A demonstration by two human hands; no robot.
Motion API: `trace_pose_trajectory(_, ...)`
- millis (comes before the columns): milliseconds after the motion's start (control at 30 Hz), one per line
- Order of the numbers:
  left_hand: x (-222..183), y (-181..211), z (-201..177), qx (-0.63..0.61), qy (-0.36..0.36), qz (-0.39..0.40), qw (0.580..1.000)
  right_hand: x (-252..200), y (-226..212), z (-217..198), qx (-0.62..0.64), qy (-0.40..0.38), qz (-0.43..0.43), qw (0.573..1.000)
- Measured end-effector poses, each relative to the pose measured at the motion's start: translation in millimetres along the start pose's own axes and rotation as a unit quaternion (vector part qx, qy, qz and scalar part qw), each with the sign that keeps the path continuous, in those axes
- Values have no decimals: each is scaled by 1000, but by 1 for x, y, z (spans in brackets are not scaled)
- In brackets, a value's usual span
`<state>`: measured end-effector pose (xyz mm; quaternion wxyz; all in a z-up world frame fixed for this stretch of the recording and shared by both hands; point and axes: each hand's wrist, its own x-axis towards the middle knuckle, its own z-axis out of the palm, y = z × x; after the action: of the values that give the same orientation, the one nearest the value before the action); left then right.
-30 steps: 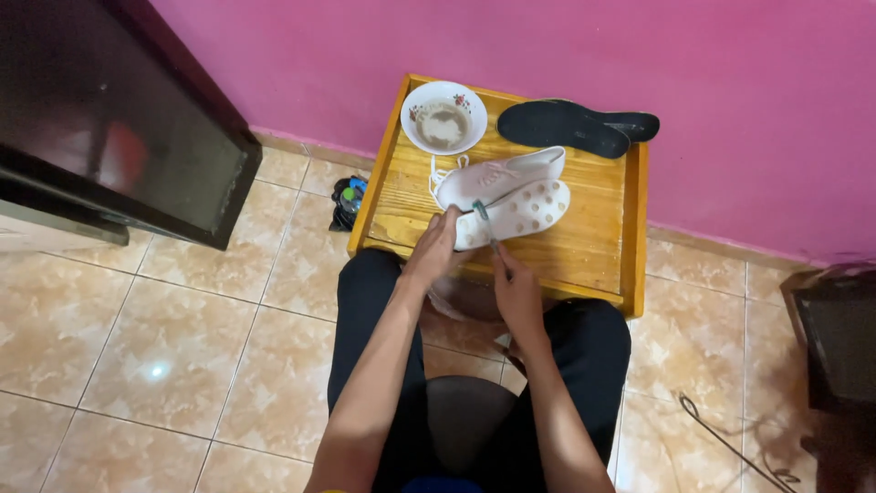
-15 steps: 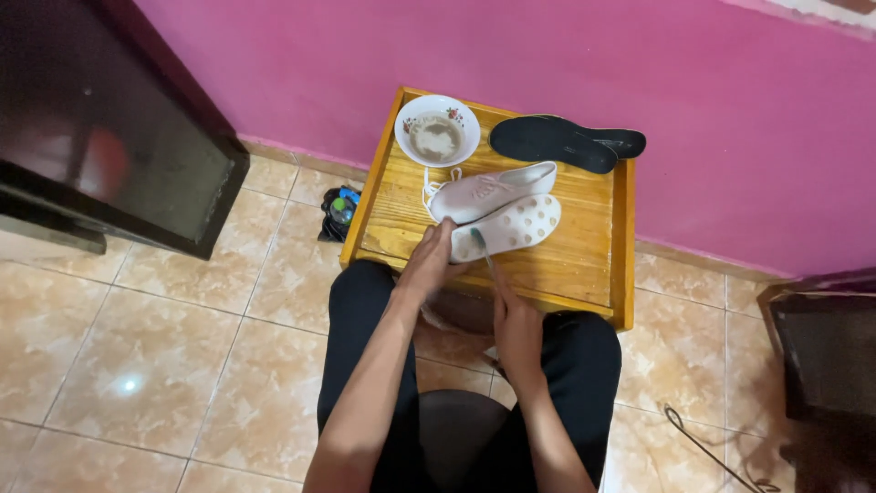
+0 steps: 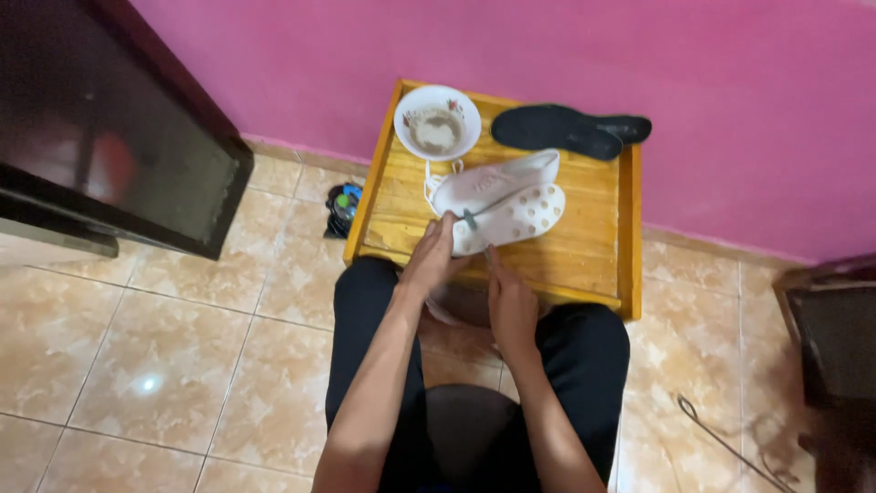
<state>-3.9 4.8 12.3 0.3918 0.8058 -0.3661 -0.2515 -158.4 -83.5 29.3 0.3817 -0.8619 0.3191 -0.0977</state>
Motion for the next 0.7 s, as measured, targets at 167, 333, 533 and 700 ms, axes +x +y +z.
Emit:
trace_pose_trajectory(167,5,6,-6,-6,5,-1,1000,-17,-27,-19,-48,7,1,999)
trace_pose_trajectory(333,5,-2,1,12,0,15,1000,2,-4,-6,-48,8,5,999)
trace_pose_trajectory(533,7,1,-2,-18,-1,-15,1000,-12,-10,-28,-50,-9,25,998)
trace_pose_trajectory(700,9,-13,8,7,-4,20,1000,16,19,-4,101,-11,40,994)
